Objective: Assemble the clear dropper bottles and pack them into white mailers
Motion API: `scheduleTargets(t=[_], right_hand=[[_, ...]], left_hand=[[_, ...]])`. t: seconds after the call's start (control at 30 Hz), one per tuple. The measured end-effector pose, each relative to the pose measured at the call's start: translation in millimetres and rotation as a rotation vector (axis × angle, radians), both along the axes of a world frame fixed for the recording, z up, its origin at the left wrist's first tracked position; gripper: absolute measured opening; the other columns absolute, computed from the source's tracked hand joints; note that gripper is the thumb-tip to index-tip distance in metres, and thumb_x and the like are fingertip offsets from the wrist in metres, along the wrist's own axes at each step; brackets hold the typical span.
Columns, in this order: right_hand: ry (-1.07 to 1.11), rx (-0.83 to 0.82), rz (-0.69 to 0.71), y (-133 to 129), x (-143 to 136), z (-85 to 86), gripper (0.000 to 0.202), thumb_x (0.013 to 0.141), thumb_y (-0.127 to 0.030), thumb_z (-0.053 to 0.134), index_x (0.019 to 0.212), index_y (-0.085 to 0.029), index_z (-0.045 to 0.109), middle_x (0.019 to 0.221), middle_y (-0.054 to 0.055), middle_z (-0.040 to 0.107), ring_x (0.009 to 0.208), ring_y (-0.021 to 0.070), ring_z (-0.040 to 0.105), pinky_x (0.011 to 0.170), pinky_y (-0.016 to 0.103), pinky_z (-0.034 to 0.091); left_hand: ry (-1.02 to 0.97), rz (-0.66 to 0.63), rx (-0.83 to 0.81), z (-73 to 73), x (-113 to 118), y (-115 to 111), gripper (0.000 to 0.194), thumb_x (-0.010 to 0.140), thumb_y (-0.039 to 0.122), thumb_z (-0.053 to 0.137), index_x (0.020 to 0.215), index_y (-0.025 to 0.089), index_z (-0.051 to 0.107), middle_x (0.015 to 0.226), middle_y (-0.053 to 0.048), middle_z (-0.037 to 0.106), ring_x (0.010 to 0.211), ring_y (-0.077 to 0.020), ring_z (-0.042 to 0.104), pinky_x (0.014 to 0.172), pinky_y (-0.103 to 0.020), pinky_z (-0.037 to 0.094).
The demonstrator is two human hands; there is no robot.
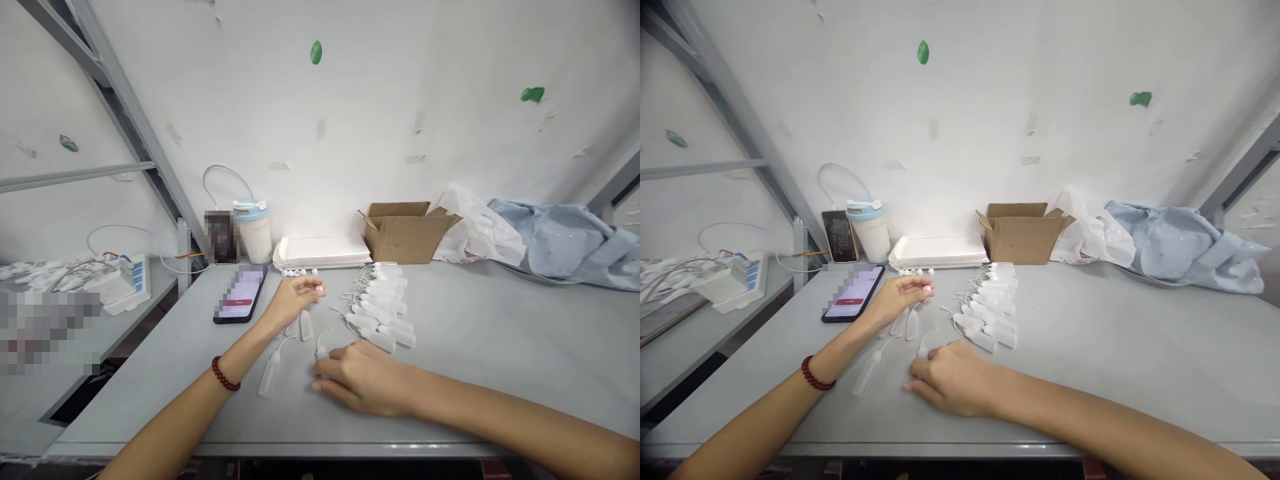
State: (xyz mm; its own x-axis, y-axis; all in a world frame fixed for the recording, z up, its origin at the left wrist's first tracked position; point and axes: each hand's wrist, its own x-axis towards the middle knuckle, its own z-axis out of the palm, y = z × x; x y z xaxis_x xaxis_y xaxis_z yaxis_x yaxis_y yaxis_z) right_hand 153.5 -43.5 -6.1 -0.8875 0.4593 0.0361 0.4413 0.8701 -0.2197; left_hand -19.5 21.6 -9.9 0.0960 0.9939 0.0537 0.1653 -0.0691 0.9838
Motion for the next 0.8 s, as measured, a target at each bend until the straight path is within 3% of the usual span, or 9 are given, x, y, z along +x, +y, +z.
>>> scheduleTargets(t=[0.13,0.27,0.4,0.57,0.8], right_hand=[[0.051,0.159,-0.097,9.8,6.8,-14.5,0.029,0.093,-0.031,0.034,0.083,-0.017,0.057,0.062,-0.001,0.054,0.045,0.0085,0.040,0.046,0.025,0.020],[0.143,0.359,-0.135,19.3,14.3,-29.3,0.024,0.091,-0.024,0.036,0.085,-0.017,0.058,0.063,0.001,0.053,0.050,0.0103,0.041,0.048,0.025,0.020],[0.254,0.445,-0.191,25.7,19.8,-32.9,0.024,0.090,-0.021,0.035,0.088,-0.017,0.059,0.063,0.001,0.051,0.050,0.0097,0.038,0.048,0.024,0.022],[0.383,0.450,-0.218,28.0,21.8,-27.8,0.023,0.090,-0.017,0.034,0.086,-0.017,0.057,0.063,-0.001,0.048,0.050,0.0095,0.037,0.050,0.022,0.025],[0.476,0.283,-0.196,27.8,22.9,-25.6,0.021,0.087,-0.015,0.035,0.090,-0.016,0.056,0.065,0.000,0.050,0.054,0.0104,0.042,0.052,0.020,0.032]], left_hand=[[-0.073,0.024,-0.027,4.1,4.0,-4.5,0.020,0.066,0.026,0.069,0.080,0.011,0.065,0.082,-0.008,0.069,0.082,-0.0215,0.066,0.071,-0.032,0.050],[-0.156,0.043,-0.045,7.1,3.6,-7.0,0.021,0.069,0.029,0.069,0.078,0.012,0.063,0.079,-0.007,0.067,0.087,-0.0232,0.065,0.071,-0.031,0.050],[-0.169,0.012,-0.058,7.2,1.8,-8.6,0.023,0.070,0.033,0.068,0.079,0.012,0.063,0.080,-0.007,0.065,0.086,-0.0207,0.064,0.074,-0.031,0.049],[-0.151,-0.089,-0.077,1.0,5.4,-11.1,0.022,0.072,0.033,0.067,0.082,0.013,0.064,0.085,-0.007,0.065,0.086,-0.0180,0.061,0.075,-0.028,0.046],[-0.360,-0.198,-0.161,0.5,11.0,-16.7,0.021,0.071,0.025,0.070,0.089,0.015,0.065,0.093,-0.005,0.066,0.084,-0.0140,0.059,0.081,-0.028,0.044]])
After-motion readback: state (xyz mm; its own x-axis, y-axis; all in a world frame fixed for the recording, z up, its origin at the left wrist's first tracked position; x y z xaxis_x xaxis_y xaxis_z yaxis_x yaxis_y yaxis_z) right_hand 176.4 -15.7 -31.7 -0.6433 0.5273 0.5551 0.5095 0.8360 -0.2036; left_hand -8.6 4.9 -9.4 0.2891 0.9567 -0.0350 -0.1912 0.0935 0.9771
